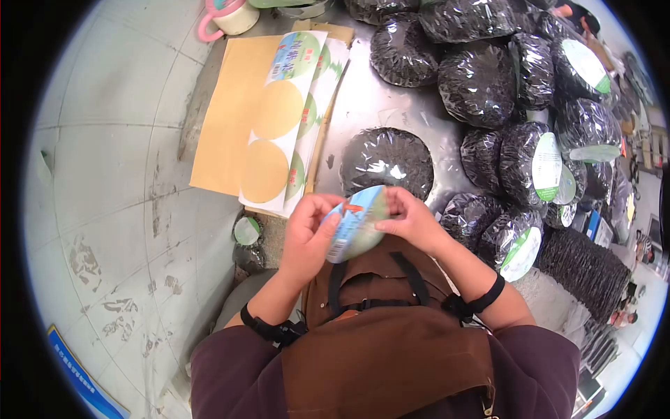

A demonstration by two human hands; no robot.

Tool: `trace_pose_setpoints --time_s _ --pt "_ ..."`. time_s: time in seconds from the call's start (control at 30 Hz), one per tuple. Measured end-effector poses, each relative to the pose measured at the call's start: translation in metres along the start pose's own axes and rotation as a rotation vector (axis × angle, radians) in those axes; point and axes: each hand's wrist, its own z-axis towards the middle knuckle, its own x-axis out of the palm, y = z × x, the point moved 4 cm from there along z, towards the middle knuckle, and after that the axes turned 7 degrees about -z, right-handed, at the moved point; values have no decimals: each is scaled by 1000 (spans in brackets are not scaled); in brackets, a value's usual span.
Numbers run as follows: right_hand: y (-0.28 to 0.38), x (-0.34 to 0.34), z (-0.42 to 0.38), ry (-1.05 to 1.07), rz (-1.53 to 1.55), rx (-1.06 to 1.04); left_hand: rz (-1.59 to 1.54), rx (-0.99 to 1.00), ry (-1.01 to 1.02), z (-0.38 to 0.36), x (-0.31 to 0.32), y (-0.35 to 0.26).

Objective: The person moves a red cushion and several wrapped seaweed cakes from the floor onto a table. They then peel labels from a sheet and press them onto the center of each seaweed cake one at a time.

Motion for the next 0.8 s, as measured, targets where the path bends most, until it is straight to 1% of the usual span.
trace_pose_setpoints --time_s 0.03,0.1,0.17,0.23,0.27,0.3,0.33,0.37,0.4,0.43,0.47,0.5,0.53,0.57,0.6,0.63,0.67,0.7,0.77,0.8 --pt "-3 -2 -2 71 187 139 -87 -44 22 4 11 -2" --pt "-10 -19 -7 -48 306 125 -18 -32 26 28 14 11" --pt "-19 -40 -6 -186 360 135 51 -16 30 59 18 28" --pt "-29 -60 7 -310 135 61 557 221 8 82 27 35" --pt "-33 -68 16 -345 121 49 559 224 22 91 29 42" --pt "-39 -71 23 -355 129 50 700 333 0 97 32 45" --pt "-43 -74 31 -392 -148 74 840 446 -23 102 34 49" --pt "-44 -76 38 -424 -425 99 842 452 -12 107 31 60" --pt "-46 -73 43 -426 -504 163 920 425 -33 110 24 75" --pt "-43 -69 42 -429 -493 173 998 392 -54 109 18 83" --pt "-33 -70 40 -473 -618 216 1010 391 -114 109 13 82" --pt "-23 -74 35 -516 -744 260 1012 388 -103 109 11 78" --pt "-21 -80 32 -411 -649 438 1103 477 -103 106 13 67" --pt "-53 -80 35 -420 -651 439 1187 577 -112 105 14 59" --pt "-101 -81 44 -574 -624 208 1186 524 151 105 19 67" --pt "-118 -85 47 -719 -593 -31 1046 389 451 109 22 89" --pt "-110 -76 48 -383 161 292 1056 436 417 97 24 99" --pt "-111 -71 45 -341 332 282 1028 428 404 95 21 99" --pt "-92 -73 39 -235 316 291 982 460 392 93 6 97" --pt "-81 -73 38 -165 200 283 939 370 409 87 -5 95"
